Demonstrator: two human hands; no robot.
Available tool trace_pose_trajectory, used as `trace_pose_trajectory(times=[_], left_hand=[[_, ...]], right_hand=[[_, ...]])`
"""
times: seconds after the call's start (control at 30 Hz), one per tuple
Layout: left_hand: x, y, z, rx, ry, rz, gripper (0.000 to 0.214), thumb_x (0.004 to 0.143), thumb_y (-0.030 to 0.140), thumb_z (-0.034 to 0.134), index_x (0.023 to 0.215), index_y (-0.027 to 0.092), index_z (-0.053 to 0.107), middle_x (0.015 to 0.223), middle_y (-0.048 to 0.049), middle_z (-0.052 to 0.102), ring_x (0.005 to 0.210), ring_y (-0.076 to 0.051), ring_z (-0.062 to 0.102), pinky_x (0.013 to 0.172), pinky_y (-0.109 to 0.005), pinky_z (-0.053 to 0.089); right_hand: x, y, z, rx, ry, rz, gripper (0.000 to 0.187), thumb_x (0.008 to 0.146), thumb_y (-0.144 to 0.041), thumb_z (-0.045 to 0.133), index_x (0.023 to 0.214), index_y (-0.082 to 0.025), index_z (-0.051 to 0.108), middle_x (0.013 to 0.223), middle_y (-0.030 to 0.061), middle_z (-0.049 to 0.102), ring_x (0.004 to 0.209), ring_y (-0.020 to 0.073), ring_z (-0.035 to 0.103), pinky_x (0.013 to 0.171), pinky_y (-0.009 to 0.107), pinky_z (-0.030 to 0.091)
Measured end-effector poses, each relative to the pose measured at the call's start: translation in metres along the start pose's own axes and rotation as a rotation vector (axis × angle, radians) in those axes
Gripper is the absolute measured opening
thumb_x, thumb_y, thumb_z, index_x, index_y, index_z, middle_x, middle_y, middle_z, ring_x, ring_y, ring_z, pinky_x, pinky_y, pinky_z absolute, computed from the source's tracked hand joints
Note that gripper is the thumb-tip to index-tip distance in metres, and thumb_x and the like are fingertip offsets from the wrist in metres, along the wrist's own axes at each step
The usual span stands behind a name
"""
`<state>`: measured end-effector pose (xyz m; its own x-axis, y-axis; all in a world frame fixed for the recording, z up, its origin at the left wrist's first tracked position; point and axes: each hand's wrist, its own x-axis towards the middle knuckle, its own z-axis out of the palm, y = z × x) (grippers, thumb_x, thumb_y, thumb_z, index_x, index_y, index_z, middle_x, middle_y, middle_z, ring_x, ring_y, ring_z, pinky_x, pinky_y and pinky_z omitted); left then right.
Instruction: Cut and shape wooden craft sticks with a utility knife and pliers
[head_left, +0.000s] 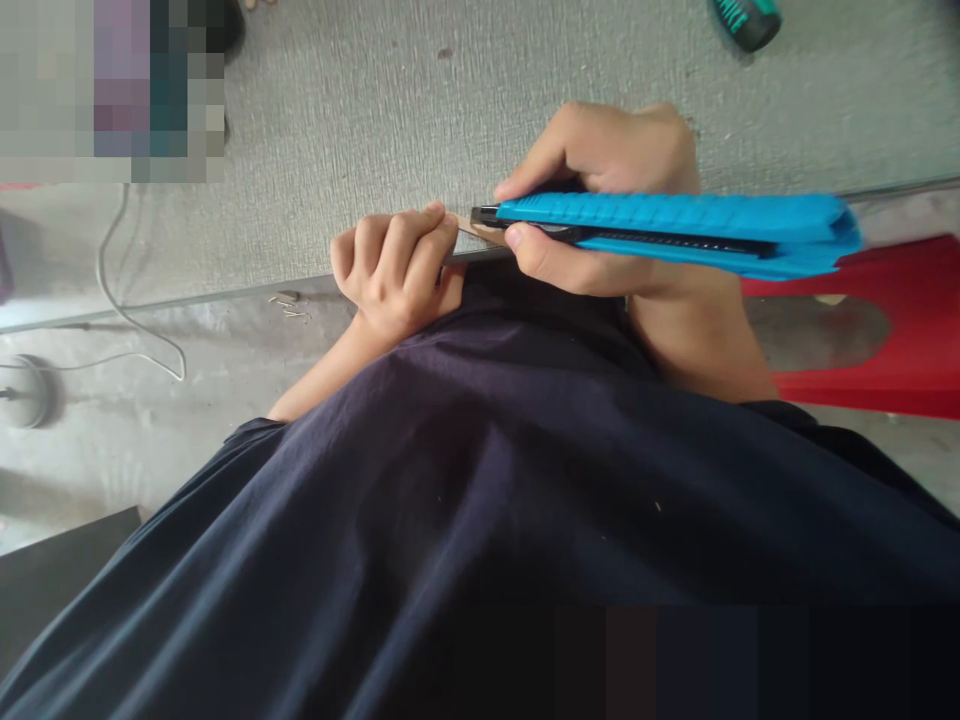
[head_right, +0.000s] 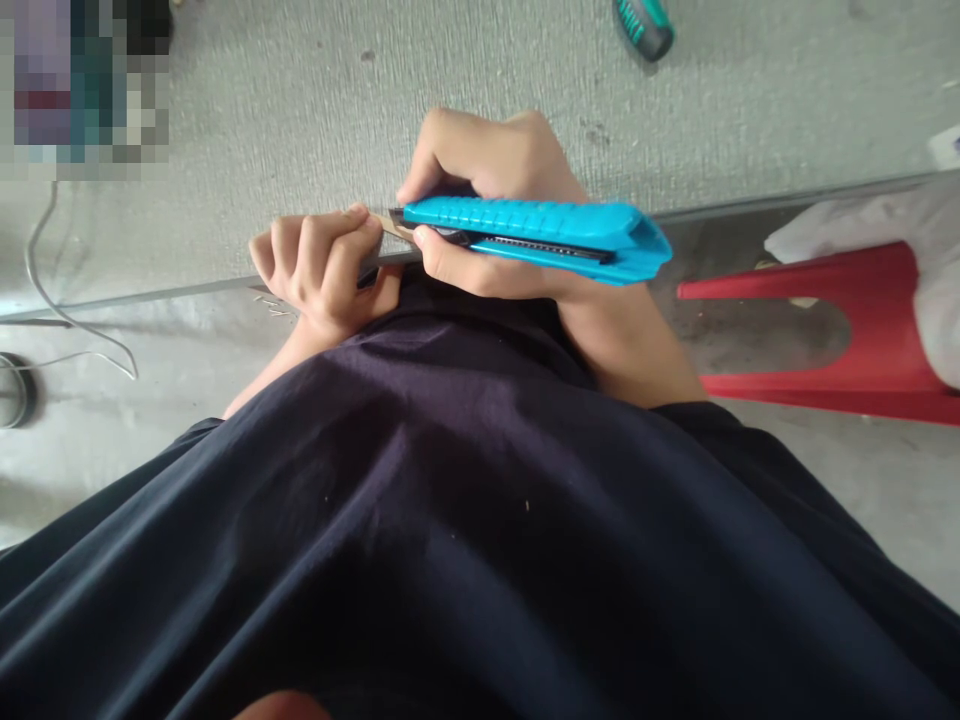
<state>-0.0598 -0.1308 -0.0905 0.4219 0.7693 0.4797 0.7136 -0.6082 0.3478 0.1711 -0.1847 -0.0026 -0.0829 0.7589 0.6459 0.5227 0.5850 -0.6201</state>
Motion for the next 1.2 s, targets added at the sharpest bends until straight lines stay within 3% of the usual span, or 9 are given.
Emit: trace_pose_trajectory(times=[0.23,0.33,0.43,0.53,0.87,1.03,1.2], left_hand=[[0.002,0.001,-0.004,-0.039,-0.055,-0.022,0.037,0.098,0.05,0.063,0.124,0.031,0.08,0.133,-0.011,0.086,0.132,-0.045,0.079,0.12,-0.069,0.046],[0.003,0.0,-0.004,-0.034,-0.05,-0.019,0.036,0.098,0.047,0.062,0.124,0.03,0.08,0.134,-0.0112,0.085,0.133,-0.045,0.078,0.12,-0.069,0.045],[0.006,0.001,-0.006,-0.012,-0.113,-0.036,0.035,0.1,0.044,0.059,0.124,0.029,0.08,0.136,-0.0117,0.084,0.135,-0.046,0.078,0.12,-0.069,0.046],[0.009,0.003,-0.008,0.035,-0.175,-0.064,0.035,0.1,0.042,0.059,0.124,0.029,0.081,0.139,-0.0122,0.083,0.135,-0.046,0.077,0.119,-0.069,0.045],[-0.003,-0.019,0.011,-0.016,-0.006,0.079,0.039,0.1,0.049,0.064,0.131,0.03,0.077,0.134,-0.0123,0.084,0.135,-0.046,0.076,0.119,-0.069,0.045],[-0.003,-0.016,0.008,-0.013,-0.009,0.102,0.041,0.1,0.053,0.066,0.132,0.03,0.076,0.133,-0.0124,0.084,0.135,-0.046,0.076,0.118,-0.068,0.047],[-0.001,-0.015,0.006,-0.016,-0.045,0.068,0.04,0.103,0.054,0.063,0.131,0.029,0.077,0.133,-0.0131,0.084,0.135,-0.046,0.076,0.118,-0.066,0.047]], right_hand=[[0.002,0.0,0.0,0.058,0.013,-0.103,0.019,0.079,-0.03,0.078,0.097,-0.028,0.076,0.073,-0.0091,0.074,0.057,0.0071,0.06,0.057,0.024,0.046],[0.001,-0.005,-0.003,0.0,-0.03,-0.096,0.015,0.086,-0.03,0.076,0.1,-0.025,0.072,0.076,-0.0099,0.072,0.061,0.0063,0.061,0.062,0.022,0.047],[0.0,-0.009,-0.007,-0.061,-0.094,-0.075,0.012,0.094,-0.03,0.072,0.104,-0.023,0.07,0.082,-0.01,0.071,0.066,0.0056,0.063,0.068,0.022,0.049],[0.0,-0.008,-0.008,-0.009,-0.082,-0.119,0.014,0.093,-0.029,0.074,0.103,-0.022,0.069,0.082,-0.0107,0.07,0.065,0.0042,0.06,0.067,0.02,0.046],[0.002,-0.003,-0.003,0.02,-0.055,-0.158,0.016,0.091,-0.034,0.074,0.102,-0.024,0.07,0.079,-0.0115,0.07,0.059,0.0042,0.059,0.06,0.019,0.045],[0.002,0.0,-0.001,0.034,-0.031,-0.154,0.02,0.095,-0.043,0.073,0.095,-0.022,0.072,0.078,-0.0108,0.074,0.059,0.0046,0.062,0.057,0.02,0.044],[0.002,0.001,-0.002,0.08,-0.053,-0.167,0.015,0.091,-0.035,0.075,0.098,-0.022,0.071,0.079,-0.0117,0.071,0.06,0.0034,0.058,0.059,0.018,0.042]])
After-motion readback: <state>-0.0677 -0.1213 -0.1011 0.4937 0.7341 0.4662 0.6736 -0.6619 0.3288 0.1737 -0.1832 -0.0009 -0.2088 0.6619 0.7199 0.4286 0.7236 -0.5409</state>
